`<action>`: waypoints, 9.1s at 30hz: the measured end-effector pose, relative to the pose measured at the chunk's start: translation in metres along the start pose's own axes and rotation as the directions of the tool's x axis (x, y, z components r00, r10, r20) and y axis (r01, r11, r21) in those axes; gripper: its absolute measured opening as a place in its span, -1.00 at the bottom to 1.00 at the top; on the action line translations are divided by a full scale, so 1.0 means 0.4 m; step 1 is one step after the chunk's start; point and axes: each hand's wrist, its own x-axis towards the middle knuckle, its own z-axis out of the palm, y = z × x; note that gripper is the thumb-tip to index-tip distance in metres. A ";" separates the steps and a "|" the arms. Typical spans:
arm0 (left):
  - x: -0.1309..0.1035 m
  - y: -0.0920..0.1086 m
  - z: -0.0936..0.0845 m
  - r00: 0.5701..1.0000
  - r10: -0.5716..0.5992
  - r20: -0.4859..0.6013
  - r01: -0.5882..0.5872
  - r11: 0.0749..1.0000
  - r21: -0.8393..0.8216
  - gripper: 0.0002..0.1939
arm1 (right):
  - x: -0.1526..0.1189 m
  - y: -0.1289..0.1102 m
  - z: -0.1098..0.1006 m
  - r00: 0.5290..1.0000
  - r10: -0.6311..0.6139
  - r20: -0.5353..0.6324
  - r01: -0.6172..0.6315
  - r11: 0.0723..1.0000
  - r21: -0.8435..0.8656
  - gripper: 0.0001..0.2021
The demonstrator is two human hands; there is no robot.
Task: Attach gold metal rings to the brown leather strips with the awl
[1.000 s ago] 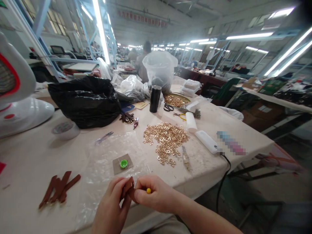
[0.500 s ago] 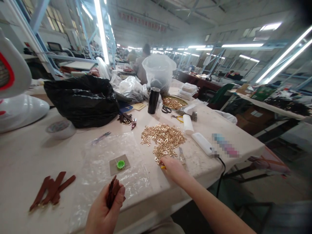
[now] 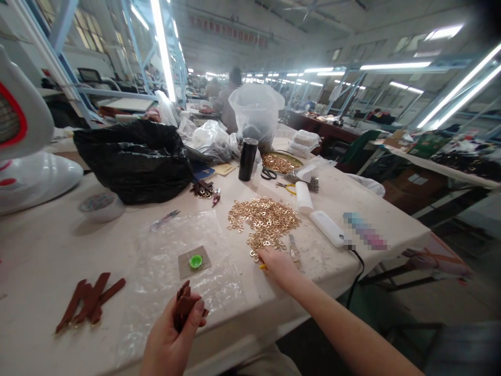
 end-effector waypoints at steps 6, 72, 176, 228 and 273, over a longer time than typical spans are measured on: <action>-0.009 0.002 0.004 0.999 0.006 0.051 -0.006 1.000 -0.007 -0.62 | 0.000 0.014 0.002 1.000 -0.017 -0.020 0.017 0.999 0.045 -0.82; -0.030 0.059 0.040 0.930 0.287 0.230 -0.297 0.955 0.010 -0.95 | -0.084 -0.181 -0.071 0.968 -0.064 -0.242 0.237 0.547 0.803 -0.92; -0.065 0.020 0.031 0.964 0.258 -0.065 -0.263 0.961 -0.084 -0.90 | -0.121 -0.263 -0.034 0.967 -0.238 -0.087 0.122 0.135 0.983 -0.83; -0.057 0.072 0.002 0.974 -0.197 0.116 0.208 0.974 -0.093 -0.70 | -0.110 -0.256 -0.034 0.956 -0.193 -0.221 0.258 0.199 0.945 -0.77; -0.059 0.015 -0.023 0.960 -0.223 0.169 0.247 0.960 -0.132 -0.70 | -0.137 -0.260 -0.049 0.679 -0.213 -0.702 0.703 0.466 0.538 -0.91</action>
